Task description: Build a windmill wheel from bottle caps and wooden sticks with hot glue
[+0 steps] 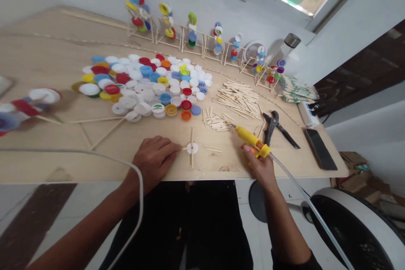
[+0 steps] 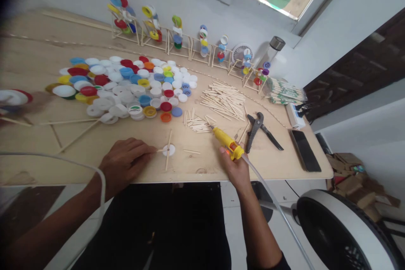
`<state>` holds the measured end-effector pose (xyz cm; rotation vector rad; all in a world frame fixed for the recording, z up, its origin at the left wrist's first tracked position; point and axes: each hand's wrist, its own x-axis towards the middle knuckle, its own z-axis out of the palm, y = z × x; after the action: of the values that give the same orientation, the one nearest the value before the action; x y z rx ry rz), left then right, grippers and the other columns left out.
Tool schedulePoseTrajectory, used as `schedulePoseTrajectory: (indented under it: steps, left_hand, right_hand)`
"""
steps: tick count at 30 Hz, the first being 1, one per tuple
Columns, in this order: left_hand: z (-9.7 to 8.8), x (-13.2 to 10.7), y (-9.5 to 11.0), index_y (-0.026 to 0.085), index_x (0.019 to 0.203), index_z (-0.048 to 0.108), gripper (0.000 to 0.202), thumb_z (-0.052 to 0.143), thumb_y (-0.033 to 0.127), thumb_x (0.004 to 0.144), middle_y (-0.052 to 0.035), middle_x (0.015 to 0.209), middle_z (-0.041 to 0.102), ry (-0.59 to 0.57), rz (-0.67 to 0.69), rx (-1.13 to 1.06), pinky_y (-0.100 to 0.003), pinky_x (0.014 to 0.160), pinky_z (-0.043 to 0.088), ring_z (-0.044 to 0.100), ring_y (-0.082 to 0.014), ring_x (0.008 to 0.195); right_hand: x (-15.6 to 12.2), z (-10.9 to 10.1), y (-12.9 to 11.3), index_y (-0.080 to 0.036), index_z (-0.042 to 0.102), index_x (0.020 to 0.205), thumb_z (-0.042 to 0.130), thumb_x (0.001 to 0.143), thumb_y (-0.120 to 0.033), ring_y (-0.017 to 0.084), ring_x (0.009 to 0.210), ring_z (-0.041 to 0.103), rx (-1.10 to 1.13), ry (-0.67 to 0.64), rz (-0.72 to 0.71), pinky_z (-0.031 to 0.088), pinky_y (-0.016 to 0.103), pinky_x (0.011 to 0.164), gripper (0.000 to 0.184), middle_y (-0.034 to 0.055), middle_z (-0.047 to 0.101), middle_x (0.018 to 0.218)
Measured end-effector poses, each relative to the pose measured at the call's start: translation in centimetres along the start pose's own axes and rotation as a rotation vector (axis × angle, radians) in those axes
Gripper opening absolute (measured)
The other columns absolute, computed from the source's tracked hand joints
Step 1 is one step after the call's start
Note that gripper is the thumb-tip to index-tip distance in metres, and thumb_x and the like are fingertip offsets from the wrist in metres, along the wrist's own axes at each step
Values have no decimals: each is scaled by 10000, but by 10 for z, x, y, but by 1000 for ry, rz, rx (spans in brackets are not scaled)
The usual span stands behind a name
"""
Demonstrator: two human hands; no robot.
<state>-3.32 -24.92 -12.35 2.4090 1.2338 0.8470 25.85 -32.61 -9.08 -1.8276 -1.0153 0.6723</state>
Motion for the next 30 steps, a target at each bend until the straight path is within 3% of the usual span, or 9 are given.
schedulePoseTrajectory:
  steps: [5, 10, 15, 19, 30]
  left_hand:
    - [-2, -1, 2, 275, 913, 689, 291, 421, 379, 964, -43, 838, 726, 6, -14, 13, -424, 793, 440, 646, -247, 830]
    - [1, -9, 6, 286, 1050, 699, 289, 443, 390, 965, -78, 1022, 732, 107, -7, 36, -457, 845, 484, 662, -286, 972]
    - [7, -18, 20, 270, 1198, 671, 307, 483, 267, 956, -119, 1229, 715, 191, 92, 149, -538, 994, 433, 605, -346, 1200]
    - [10, -19, 29, 256, 1264, 639, 354, 503, 211, 939, -133, 1349, 667, 185, 156, 215, -555, 1028, 390, 534, -363, 1318]
    - [14, -19, 24, 268, 1243, 660, 347, 549, 202, 921, -108, 1291, 714, 165, 174, 207, -576, 1032, 385, 533, -376, 1333]
  right_hand:
    - [1, -2, 2, -144, 722, 941, 671, 769, -675, 230, 789, 656, -28, -16, 3, 525, 316, 667, 561, 90, 722, 874]
    - [1, -3, 0, -160, 727, 921, 662, 774, -672, 235, 804, 655, -46, -8, -22, 532, 332, 710, 537, 79, 723, 869]
    - [1, 0, 1, -157, 729, 897, 689, 747, -676, 241, 819, 653, -18, 23, -30, 536, 350, 739, 542, 89, 719, 879]
    - [0, 0, 3, -158, 726, 908, 693, 753, -676, 227, 776, 642, -9, 15, -6, 534, 347, 712, 541, 82, 706, 864]
    - [1, -1, 2, -155, 721, 908, 676, 768, -688, 216, 782, 645, -12, -23, -12, 542, 330, 710, 554, 73, 709, 854]
